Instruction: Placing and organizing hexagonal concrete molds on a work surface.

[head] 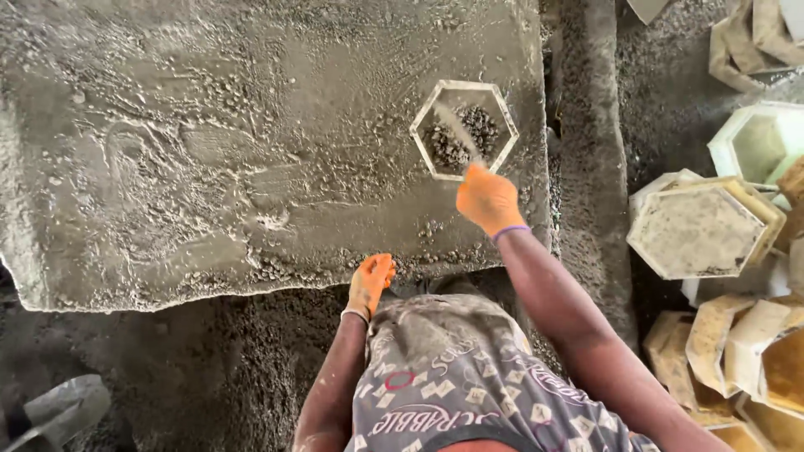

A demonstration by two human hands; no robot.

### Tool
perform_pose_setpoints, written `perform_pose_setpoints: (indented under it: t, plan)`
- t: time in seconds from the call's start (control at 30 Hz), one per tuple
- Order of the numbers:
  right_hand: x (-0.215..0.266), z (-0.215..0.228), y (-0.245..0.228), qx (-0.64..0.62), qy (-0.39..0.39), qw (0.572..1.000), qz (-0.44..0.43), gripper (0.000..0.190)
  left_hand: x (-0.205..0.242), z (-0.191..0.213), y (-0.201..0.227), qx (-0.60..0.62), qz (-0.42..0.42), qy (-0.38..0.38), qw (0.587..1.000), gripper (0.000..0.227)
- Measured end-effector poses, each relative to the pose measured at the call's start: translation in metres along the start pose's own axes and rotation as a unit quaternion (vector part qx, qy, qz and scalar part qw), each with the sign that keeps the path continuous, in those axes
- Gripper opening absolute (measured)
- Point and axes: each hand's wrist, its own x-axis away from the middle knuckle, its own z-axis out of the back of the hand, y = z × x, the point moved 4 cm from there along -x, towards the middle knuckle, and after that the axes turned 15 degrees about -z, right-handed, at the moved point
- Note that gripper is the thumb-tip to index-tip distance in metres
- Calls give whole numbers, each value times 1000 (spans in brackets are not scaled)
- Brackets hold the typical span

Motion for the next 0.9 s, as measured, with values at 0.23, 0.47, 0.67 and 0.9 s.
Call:
perform_pose_setpoints:
  t: [0.23, 0.47, 0.67, 0.9]
  plan:
    - [-18, -1, 38, -10, 89, 996, -29, 35, -2, 4, -10, -18, -3, 39, 999, 40]
    - [47, -6, -26, -34, 6, 991, 133, 39, 38, 22, 58, -264, -190, 190, 926, 43]
    - [13, -6, -101, -37, -5, 986, 161, 42, 53, 99, 78, -452, -198, 341, 800, 51]
    - [-74, 3, -312, 32, 73, 951, 300, 33, 22, 241, 96, -490, -161, 468, 717, 55]
